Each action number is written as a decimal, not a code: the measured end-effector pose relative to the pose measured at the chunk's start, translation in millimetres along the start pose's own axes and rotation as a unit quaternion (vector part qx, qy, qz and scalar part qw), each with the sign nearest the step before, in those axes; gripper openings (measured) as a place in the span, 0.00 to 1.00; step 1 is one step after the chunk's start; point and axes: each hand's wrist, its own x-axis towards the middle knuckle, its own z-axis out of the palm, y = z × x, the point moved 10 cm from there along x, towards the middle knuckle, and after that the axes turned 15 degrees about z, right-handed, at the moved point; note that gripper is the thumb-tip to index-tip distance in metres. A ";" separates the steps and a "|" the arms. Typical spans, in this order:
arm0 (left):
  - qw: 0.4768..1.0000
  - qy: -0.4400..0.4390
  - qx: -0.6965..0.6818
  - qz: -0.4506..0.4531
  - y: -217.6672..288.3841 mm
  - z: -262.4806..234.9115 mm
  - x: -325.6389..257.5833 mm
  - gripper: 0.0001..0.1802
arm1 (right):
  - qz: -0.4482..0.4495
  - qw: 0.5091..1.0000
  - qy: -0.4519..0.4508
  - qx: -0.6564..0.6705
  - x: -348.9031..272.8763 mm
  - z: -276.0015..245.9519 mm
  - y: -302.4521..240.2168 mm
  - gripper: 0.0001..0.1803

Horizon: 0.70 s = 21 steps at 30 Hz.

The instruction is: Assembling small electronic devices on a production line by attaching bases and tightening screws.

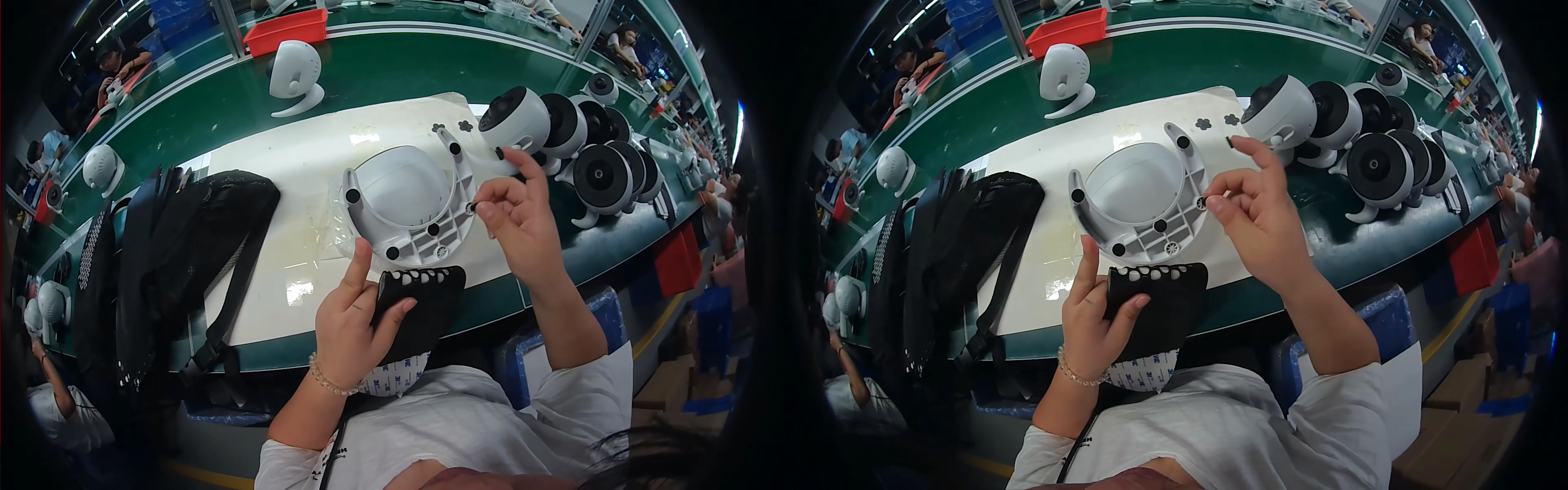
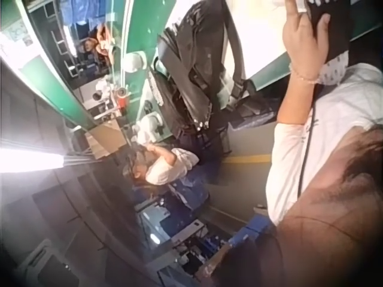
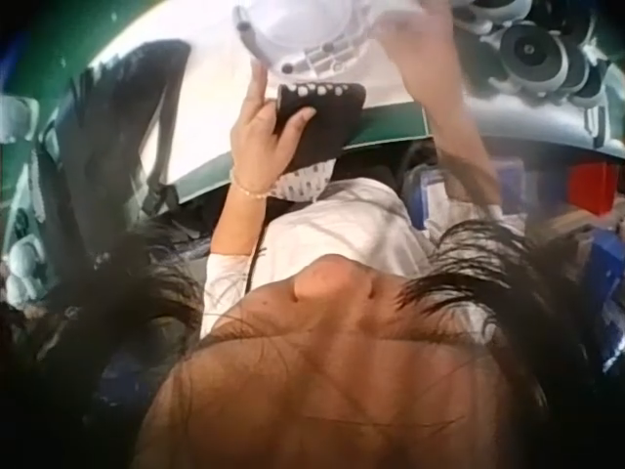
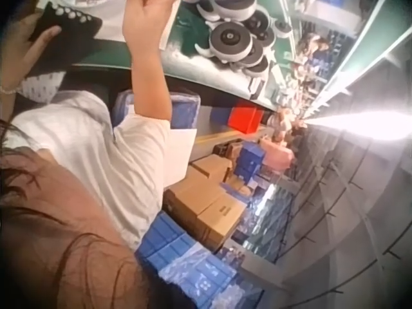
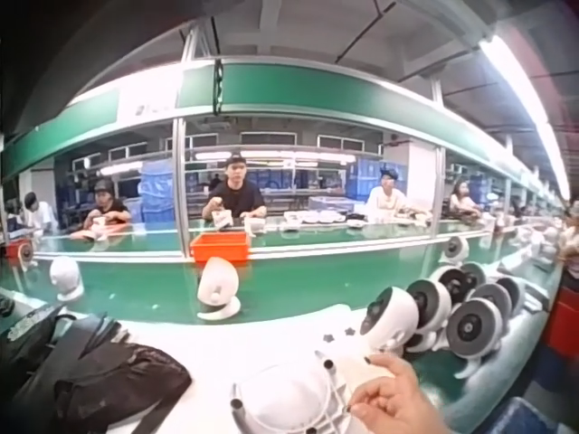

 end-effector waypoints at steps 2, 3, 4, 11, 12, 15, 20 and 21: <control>1.000 -0.002 0.007 -0.003 -1.4 0.7 -1.0 0.16 | 0.002 0.999 0.015 -0.046 -1.6 -0.5 -1.4 0.29; 1.000 -0.003 0.014 -0.003 -1.4 0.7 -1.1 0.17 | 0.004 0.995 0.028 -0.092 -2.5 -0.4 -1.5 0.29; 1.000 -0.004 0.020 -0.004 -1.2 0.8 -0.9 0.18 | 0.005 0.995 0.028 -0.091 -3.5 -0.1 -0.2 0.29; 0.999 -0.012 0.032 -0.028 -0.5 1.1 -0.2 0.19 | -0.143 0.958 0.116 -0.221 -20.9 0.1 -10.2 0.27; 0.999 -0.019 0.038 -0.032 -0.1 0.9 0.1 0.20 | -0.221 0.924 0.139 -0.278 -30.0 4.8 -19.4 0.26; 0.998 -0.028 0.045 -0.037 0.0 1.8 0.1 0.20 | -0.327 0.805 0.165 -0.466 -50.2 23.5 -28.9 0.23; 0.998 -0.036 0.035 -0.035 -0.7 2.5 -2.1 0.22 | -0.262 0.881 0.128 -0.373 -51.8 19.5 -31.8 0.18; 0.998 -0.024 0.038 -0.035 -1.1 0.3 -2.3 0.21 | -0.232 0.903 0.133 -0.336 -49.4 13.9 -30.8 0.16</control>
